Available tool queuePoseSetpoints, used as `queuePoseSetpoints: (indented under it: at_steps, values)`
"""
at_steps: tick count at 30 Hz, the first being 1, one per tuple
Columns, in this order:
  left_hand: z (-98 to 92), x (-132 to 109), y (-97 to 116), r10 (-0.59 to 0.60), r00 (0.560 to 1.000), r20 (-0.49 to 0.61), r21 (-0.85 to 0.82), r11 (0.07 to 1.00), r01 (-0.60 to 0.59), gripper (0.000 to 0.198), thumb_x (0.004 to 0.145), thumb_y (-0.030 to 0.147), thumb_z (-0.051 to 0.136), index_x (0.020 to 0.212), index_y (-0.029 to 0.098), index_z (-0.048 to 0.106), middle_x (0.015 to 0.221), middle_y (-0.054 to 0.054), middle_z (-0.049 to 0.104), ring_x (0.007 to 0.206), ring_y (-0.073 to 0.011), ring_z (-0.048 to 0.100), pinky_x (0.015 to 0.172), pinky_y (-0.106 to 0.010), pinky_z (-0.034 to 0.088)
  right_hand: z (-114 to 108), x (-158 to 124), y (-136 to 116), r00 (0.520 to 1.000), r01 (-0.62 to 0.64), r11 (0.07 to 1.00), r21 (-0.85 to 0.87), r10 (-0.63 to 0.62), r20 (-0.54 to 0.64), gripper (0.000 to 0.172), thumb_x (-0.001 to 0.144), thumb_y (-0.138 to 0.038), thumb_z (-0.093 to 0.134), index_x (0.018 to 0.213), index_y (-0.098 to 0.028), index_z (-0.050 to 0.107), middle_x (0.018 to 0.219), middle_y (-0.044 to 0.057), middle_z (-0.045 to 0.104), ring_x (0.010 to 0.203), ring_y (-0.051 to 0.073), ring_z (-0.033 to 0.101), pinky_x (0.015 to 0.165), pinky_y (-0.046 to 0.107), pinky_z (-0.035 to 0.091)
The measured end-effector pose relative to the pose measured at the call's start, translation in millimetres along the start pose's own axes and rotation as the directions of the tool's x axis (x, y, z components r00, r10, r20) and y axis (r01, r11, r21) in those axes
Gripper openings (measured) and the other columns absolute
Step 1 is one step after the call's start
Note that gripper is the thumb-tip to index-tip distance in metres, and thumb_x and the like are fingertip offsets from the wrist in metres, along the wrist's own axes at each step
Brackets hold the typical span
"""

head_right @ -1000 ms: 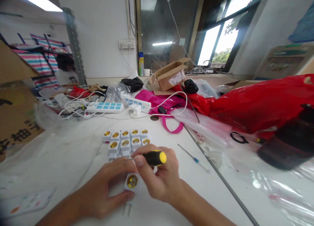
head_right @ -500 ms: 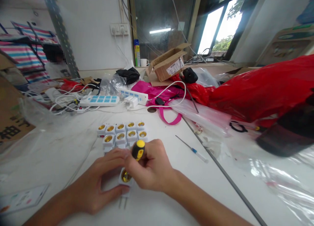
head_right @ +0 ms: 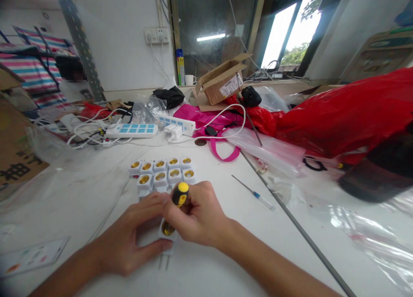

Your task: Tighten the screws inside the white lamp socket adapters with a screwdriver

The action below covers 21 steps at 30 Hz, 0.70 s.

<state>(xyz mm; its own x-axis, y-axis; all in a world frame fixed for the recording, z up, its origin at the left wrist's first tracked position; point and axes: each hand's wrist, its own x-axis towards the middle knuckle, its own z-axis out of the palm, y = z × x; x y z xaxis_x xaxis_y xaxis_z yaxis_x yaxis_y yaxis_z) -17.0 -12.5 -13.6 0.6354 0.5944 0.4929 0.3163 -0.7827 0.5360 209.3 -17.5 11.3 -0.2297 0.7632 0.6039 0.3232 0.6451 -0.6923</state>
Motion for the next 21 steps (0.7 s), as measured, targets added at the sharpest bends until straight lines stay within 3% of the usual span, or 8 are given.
queuePoseSetpoints:
  at_steps: [4, 10, 17, 21]
  values:
    - [0.0, 0.6, 1.2, -0.005, 1.0, -0.009, -0.007, 1.0, 0.005, 0.042, 0.088, 0.025, 0.09, 0.127, 0.028, 0.076, 0.132, -0.011, 0.082, 0.124, -0.0324, 0.079, 0.11, -0.046, 0.067, 0.0, -0.2, -0.3, 1.0, 0.003, 1.0, 0.009, -0.003, 0.0, 0.044, 0.103, -0.028, 0.061, 0.06, -0.021, 0.054, 0.054, -0.003, 0.053, 0.048, 0.008, 0.041, 0.048, 0.024, 0.037]
    - [0.7, -1.7, -0.1, -0.006, 1.0, -0.014, -0.012, 1.0, 0.006, 0.045, 0.088, 0.027, 0.091, 0.131, 0.028, 0.076, 0.132, -0.011, 0.082, 0.124, -0.0325, 0.078, 0.11, -0.046, 0.067, -0.7, 0.6, -0.6, 0.999, -0.03, 1.0, 0.006, 0.03, 0.035, 0.045, 0.103, -0.031, 0.062, 0.06, -0.021, 0.053, 0.051, -0.005, 0.045, 0.047, 0.008, 0.038, 0.047, 0.023, 0.035]
    - [0.0, -0.6, 1.3, -0.01, 1.0, 0.007, -0.021, 1.0, 0.01, 0.046, 0.089, 0.026, 0.089, 0.133, 0.028, 0.077, 0.135, -0.011, 0.081, 0.127, -0.0329, 0.077, 0.111, -0.047, 0.067, -4.0, 2.3, -1.7, 0.998, -0.044, 0.999, -0.018, 0.044, 0.044, 0.048, 0.106, -0.034, 0.06, 0.06, -0.021, 0.055, 0.055, -0.002, 0.055, 0.05, 0.009, 0.044, 0.05, 0.025, 0.037]
    - [0.1, -1.2, 1.0, -0.006, 1.0, -0.009, -0.022, 1.0, 0.006, 0.049, 0.088, 0.025, 0.09, 0.135, 0.029, 0.076, 0.135, -0.011, 0.081, 0.126, -0.0329, 0.078, 0.111, -0.047, 0.067, -3.4, 2.5, -0.6, 0.996, -0.057, 0.998, -0.022, 0.059, 0.072, 0.045, 0.104, -0.034, 0.061, 0.062, -0.02, 0.057, 0.053, -0.003, 0.053, 0.05, 0.009, 0.044, 0.05, 0.024, 0.037]
